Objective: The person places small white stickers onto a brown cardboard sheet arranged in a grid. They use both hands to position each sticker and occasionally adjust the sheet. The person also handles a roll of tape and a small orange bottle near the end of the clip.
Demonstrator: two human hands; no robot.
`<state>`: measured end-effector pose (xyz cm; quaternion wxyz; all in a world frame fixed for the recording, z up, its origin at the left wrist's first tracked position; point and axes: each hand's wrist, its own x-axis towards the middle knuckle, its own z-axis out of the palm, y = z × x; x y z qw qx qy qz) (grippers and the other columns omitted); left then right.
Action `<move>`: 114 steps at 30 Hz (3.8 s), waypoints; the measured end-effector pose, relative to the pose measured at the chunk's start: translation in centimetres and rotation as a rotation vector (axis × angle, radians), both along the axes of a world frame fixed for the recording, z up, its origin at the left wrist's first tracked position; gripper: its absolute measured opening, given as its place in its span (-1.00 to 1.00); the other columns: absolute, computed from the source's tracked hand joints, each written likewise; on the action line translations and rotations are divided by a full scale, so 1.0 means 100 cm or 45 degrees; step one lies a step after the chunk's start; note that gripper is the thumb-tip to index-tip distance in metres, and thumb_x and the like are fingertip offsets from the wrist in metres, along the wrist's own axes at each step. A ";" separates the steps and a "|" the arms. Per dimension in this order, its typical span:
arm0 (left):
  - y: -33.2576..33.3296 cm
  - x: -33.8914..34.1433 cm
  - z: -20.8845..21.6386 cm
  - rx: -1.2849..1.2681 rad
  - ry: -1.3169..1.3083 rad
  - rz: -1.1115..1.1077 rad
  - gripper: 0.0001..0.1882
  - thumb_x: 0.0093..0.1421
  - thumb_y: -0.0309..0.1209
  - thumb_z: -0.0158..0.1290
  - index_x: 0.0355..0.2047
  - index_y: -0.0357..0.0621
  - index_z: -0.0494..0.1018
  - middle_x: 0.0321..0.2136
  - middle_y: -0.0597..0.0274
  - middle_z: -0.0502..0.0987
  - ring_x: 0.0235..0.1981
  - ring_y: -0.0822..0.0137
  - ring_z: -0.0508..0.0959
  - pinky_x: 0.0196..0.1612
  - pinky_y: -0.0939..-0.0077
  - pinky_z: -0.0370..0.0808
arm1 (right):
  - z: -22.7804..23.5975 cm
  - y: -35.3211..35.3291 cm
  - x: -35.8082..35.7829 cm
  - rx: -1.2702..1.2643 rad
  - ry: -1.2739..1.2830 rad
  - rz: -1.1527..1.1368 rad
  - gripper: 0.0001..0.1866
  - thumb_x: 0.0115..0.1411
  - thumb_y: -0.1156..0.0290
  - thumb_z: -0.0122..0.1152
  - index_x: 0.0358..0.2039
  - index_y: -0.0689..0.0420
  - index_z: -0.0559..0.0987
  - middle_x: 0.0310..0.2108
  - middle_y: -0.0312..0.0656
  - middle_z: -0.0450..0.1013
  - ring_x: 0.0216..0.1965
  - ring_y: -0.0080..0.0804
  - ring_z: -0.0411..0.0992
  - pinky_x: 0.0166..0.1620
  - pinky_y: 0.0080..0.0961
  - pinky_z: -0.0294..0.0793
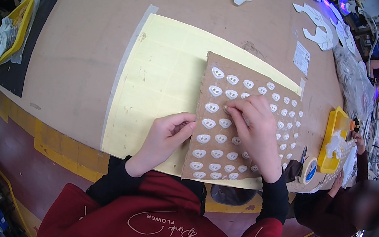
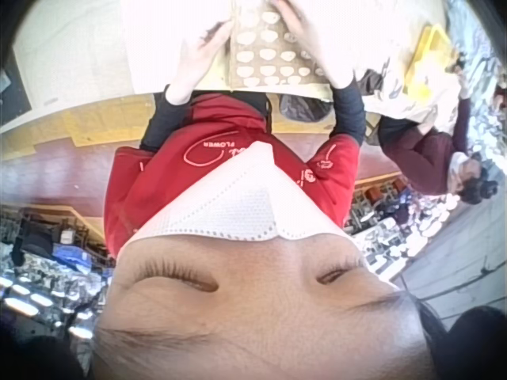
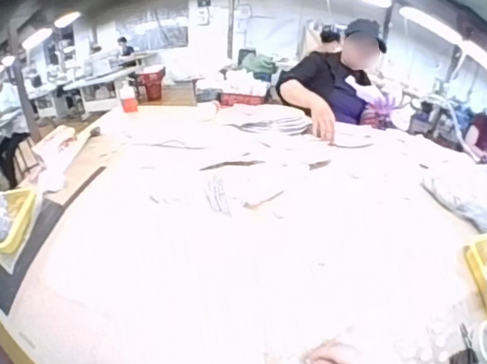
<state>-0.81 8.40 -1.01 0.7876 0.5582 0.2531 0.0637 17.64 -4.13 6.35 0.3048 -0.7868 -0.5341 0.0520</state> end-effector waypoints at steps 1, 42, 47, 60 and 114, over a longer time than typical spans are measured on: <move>-0.001 0.000 -0.001 -0.031 -0.011 0.011 -0.76 0.41 -0.48 0.02 -0.03 -0.41 0.51 -0.26 0.31 0.61 -0.23 0.60 0.54 -0.14 0.69 0.47 | 0.002 -0.001 -0.001 0.000 0.089 -0.045 -0.91 0.12 0.55 0.34 -0.34 0.21 0.63 -0.40 -0.17 0.46 -0.30 -0.18 0.43 -0.22 -0.35 0.43; 0.000 0.002 0.007 0.139 0.031 0.041 -0.78 0.39 -0.47 0.05 -0.07 -0.39 0.53 -0.32 0.39 0.58 -0.31 0.65 0.49 -0.23 0.73 0.43 | 0.116 -0.062 -0.081 1.928 -0.746 0.237 -0.50 0.38 0.01 0.05 0.18 0.04 0.44 0.12 -0.09 0.37 0.14 -0.16 0.36 0.21 -0.20 0.28; 0.000 0.006 0.010 0.109 0.010 0.017 -0.78 0.39 -0.47 0.05 -0.07 -0.39 0.53 -0.33 0.39 0.58 -0.31 0.65 0.49 -0.22 0.71 0.44 | 0.114 -0.066 -0.082 1.906 -0.796 0.222 -0.50 0.39 0.01 0.05 0.20 0.03 0.42 0.16 -0.08 0.34 0.17 -0.16 0.33 0.24 -0.17 0.26; 0.000 0.003 0.005 0.208 0.003 0.009 -0.77 0.39 -0.48 0.06 -0.04 -0.40 0.52 -0.36 0.38 0.57 -0.38 0.66 0.50 -0.30 0.73 0.46 | 0.110 -0.075 -0.079 1.955 -0.838 0.153 -0.48 0.40 0.02 0.03 0.27 -0.01 0.38 0.28 -0.08 0.24 0.24 -0.15 0.27 0.31 -0.10 0.18; 0.085 0.166 0.001 1.195 -0.366 -0.957 0.09 -0.12 -0.05 0.30 0.41 0.08 0.06 0.37 -0.07 0.16 0.51 -0.10 -0.21 0.45 -0.22 -0.48 | -0.004 -0.009 -0.016 -0.177 0.365 -0.462 -0.86 0.13 0.61 0.34 -0.27 0.22 0.65 -0.38 -0.15 0.57 -0.33 -0.39 0.58 -0.27 -0.50 0.54</move>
